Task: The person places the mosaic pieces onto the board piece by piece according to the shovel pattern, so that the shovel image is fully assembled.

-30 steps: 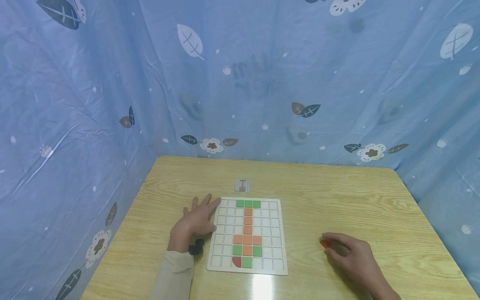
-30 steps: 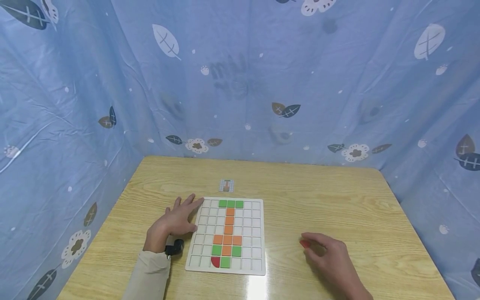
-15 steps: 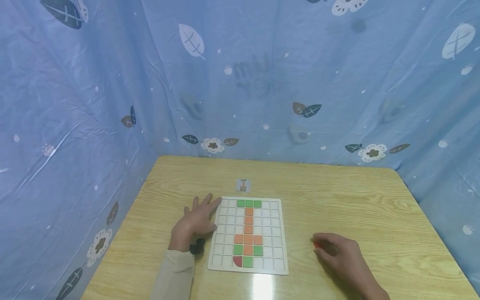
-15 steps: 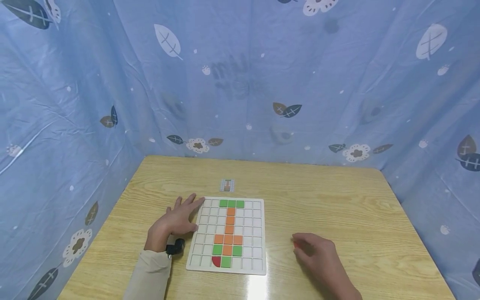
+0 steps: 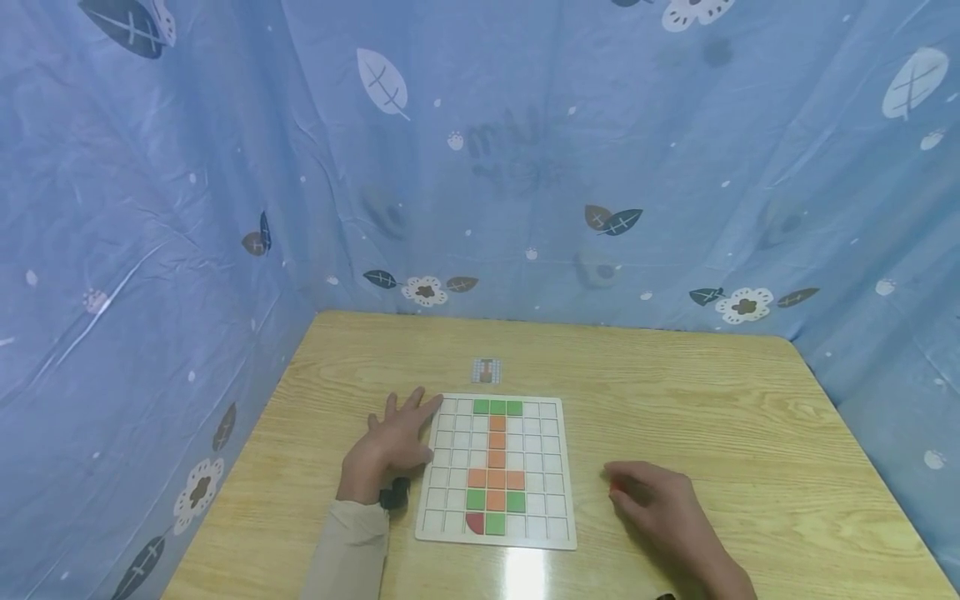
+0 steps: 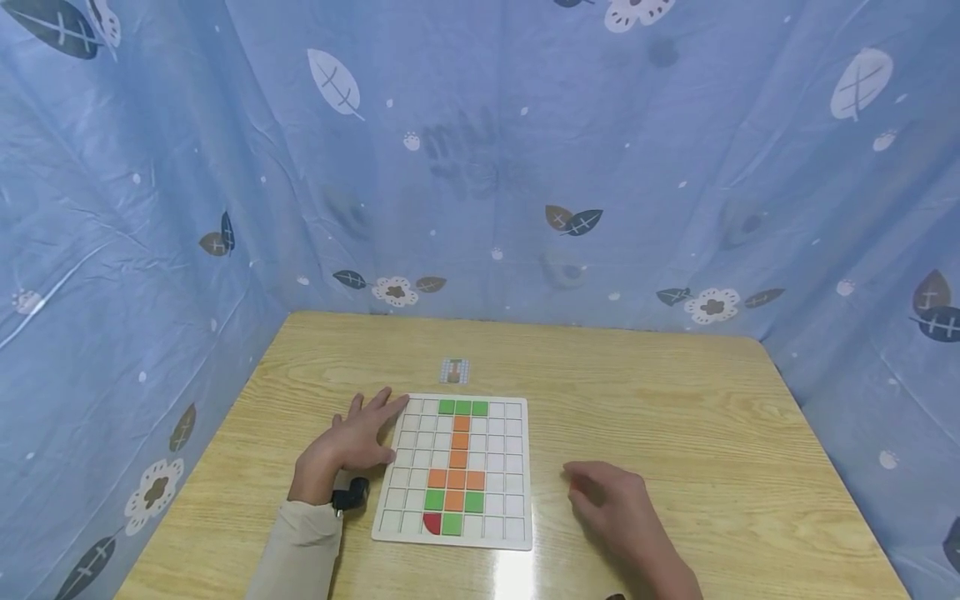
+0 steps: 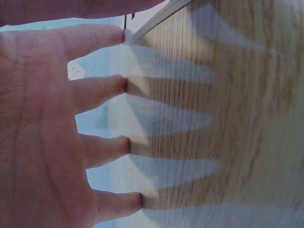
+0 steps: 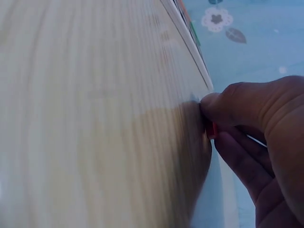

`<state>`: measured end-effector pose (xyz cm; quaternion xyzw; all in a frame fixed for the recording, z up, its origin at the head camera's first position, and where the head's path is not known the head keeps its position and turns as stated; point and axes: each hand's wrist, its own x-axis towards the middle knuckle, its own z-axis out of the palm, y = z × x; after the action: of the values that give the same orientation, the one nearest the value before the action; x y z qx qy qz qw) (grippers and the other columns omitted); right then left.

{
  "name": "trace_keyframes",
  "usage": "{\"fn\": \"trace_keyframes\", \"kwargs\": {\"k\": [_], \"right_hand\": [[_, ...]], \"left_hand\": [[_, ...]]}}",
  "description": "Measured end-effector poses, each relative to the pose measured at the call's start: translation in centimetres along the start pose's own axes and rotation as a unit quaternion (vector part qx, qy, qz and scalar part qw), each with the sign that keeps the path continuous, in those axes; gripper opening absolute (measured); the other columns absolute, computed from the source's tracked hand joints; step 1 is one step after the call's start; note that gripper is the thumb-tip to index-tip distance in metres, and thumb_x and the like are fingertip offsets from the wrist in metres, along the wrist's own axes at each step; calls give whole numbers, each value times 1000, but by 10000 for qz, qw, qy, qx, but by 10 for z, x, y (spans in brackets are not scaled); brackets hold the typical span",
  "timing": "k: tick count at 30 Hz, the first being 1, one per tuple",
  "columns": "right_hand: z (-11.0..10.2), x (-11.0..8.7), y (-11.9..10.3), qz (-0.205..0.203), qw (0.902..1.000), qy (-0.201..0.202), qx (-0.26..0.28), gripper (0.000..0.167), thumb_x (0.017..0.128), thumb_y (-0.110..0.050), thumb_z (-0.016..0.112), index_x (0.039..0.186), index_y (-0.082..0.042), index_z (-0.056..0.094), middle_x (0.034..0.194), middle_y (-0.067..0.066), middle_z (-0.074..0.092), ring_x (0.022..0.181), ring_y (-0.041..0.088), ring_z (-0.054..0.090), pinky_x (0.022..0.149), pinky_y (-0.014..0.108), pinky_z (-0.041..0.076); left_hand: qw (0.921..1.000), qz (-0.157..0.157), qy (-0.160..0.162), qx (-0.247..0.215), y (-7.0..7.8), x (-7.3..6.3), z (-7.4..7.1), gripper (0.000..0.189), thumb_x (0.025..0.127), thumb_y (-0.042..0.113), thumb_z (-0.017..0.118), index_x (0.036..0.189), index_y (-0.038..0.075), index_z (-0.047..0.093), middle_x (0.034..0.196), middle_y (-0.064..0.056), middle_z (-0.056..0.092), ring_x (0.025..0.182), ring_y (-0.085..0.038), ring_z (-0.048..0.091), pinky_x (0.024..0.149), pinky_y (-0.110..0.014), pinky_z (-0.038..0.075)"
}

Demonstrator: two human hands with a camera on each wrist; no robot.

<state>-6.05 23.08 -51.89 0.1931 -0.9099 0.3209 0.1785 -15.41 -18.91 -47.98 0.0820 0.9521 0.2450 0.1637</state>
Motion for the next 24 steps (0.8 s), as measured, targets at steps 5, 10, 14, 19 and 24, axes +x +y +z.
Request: {"fn": "trace_keyframes", "kwargs": {"k": [5,10,14,19,24], "right_hand": [[3,4,-3,-70,9999,-143,23,46,73,8,90,112,-15,84,101,-11,84,94,5,78,94,2,50],[2,6,-3,-155,9991,-372,104,50,71,14,85,114,-13,84,95,-15,82,90,2,77,95,2,50],[3,5,-3,-115,9995,-273,68,49,71,12,89,112,-15,85,98,-14,83,92,4,78,94,1,49],[1,4,-7,-155,9996,-229,-91,48,71,11,88,112,-15,84,99,-14,83,92,4,78,93,3,51],[-4,2,-7,-274,9984,-475,116,52,72,16,80,114,-15,84,96,-17,81,89,-1,75,92,4,52]], "left_hand": [[10000,18,88,19,-12,9,10,95,82,13,77,170,22,42,181,-22,25,164,-64,8,120,-92,7],[9999,47,99,-34,-10,6,8,94,83,13,77,170,21,42,180,-23,26,164,-64,8,120,-93,8],[10000,-4,-10,1,4,-4,-4,91,85,10,78,169,17,43,179,-25,26,163,-65,8,120,-92,9],[9999,-41,-70,100,10,-8,-10,91,86,9,80,169,15,44,179,-25,26,163,-66,9,120,-92,10],[9999,-40,-83,131,10,-9,-10,91,86,9,81,169,16,44,179,-25,26,163,-65,9,120,-92,10]]}}
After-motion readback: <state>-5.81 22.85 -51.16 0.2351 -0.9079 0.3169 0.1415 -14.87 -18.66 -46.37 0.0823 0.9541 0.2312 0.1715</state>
